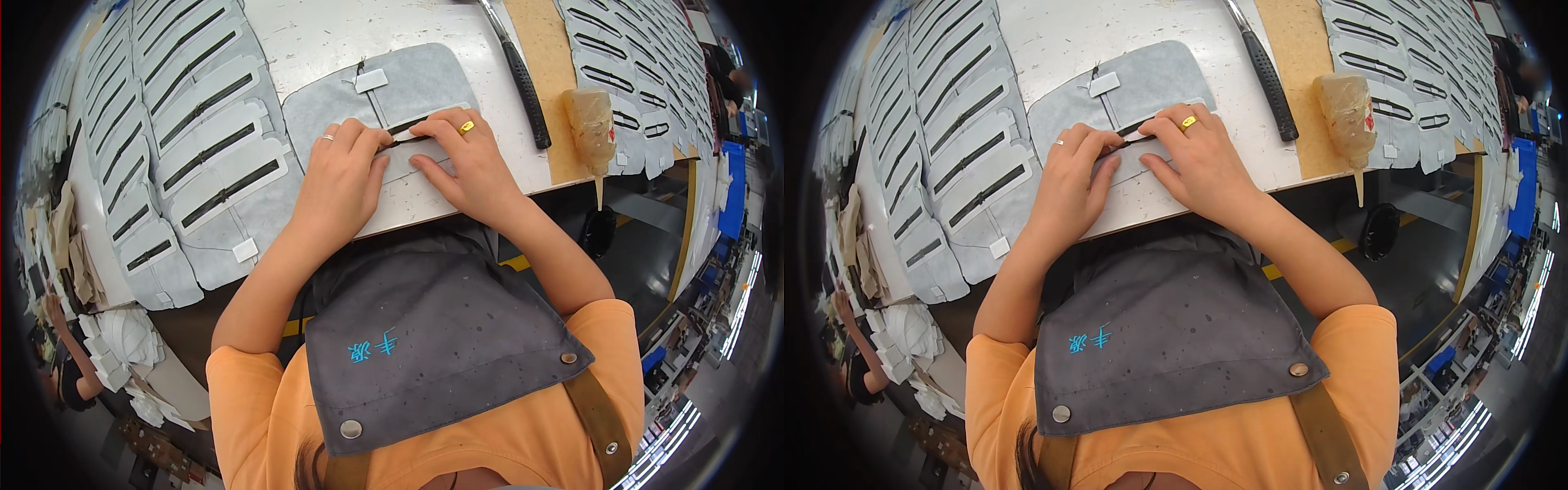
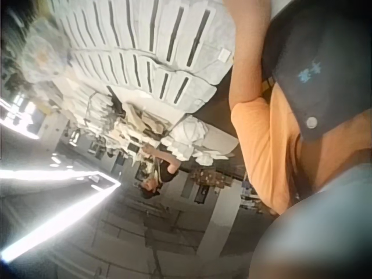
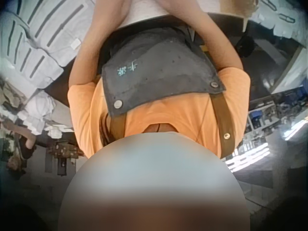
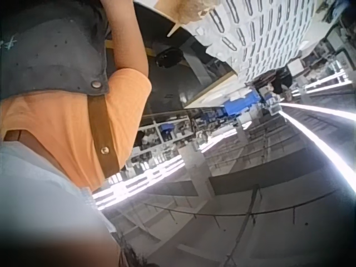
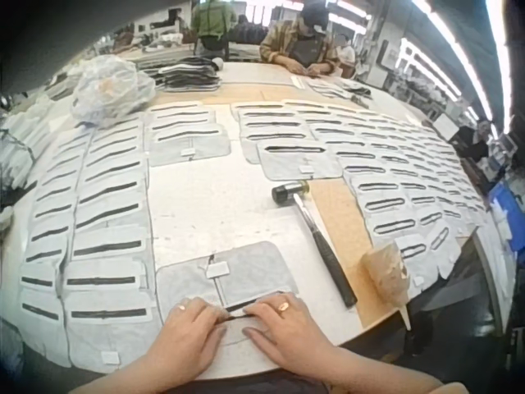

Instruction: The worker applies adhesive to leather components, positions them, and uses a hammer to ensure a strong bond for pouch assembly.

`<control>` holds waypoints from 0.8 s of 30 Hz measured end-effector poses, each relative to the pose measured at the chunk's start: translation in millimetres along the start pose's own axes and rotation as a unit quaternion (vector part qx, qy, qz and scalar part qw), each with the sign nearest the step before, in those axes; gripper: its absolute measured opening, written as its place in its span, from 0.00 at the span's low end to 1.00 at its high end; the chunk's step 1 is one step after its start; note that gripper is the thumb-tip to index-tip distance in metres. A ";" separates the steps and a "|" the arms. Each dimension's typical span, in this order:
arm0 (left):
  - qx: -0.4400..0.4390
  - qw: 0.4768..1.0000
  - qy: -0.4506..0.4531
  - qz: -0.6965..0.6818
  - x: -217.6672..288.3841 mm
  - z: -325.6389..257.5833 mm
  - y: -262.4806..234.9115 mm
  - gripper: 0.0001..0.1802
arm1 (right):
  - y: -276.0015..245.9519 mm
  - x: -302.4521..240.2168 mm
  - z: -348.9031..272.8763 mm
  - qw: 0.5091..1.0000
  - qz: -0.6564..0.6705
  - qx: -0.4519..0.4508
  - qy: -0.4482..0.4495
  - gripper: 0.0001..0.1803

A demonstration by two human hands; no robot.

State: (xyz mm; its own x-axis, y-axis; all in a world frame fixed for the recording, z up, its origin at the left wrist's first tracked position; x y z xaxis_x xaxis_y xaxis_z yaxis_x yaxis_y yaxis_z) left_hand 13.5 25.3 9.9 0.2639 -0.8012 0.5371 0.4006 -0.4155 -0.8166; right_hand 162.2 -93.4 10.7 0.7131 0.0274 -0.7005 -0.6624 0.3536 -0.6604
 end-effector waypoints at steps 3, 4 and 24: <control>-0.011 0.999 -0.019 -0.041 -2.7 -0.4 -1.1 0.10 | -2.6 -1.1 6.7 0.999 -0.020 -0.043 0.007 0.12; -0.010 0.999 -0.022 -0.040 -3.7 -0.6 -0.5 0.10 | -2.5 0.7 9.2 0.998 -0.002 -0.061 0.023 0.12; 0.025 0.999 -0.010 -0.028 -8.0 -7.8 2.3 0.09 | 0.2 0.2 15.9 0.995 0.019 -0.099 0.015 0.07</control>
State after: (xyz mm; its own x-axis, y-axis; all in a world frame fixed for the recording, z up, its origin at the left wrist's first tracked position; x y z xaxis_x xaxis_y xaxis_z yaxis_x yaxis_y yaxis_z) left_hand 5.5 27.4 2.0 0.2576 -0.7687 0.5855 0.4578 -0.4365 -0.7745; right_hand 165.8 -78.4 14.8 0.6811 0.0075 -0.7322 -0.7234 0.1619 -0.6712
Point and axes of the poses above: each hand's wrist, its own z-axis towards the middle knuckle, its own y-axis out of the palm, x = y × z, the point moved 1 cm from there along z, towards the middle knuckle, and after that the axes turned 8 degrees about z, right-handed, at the moved point
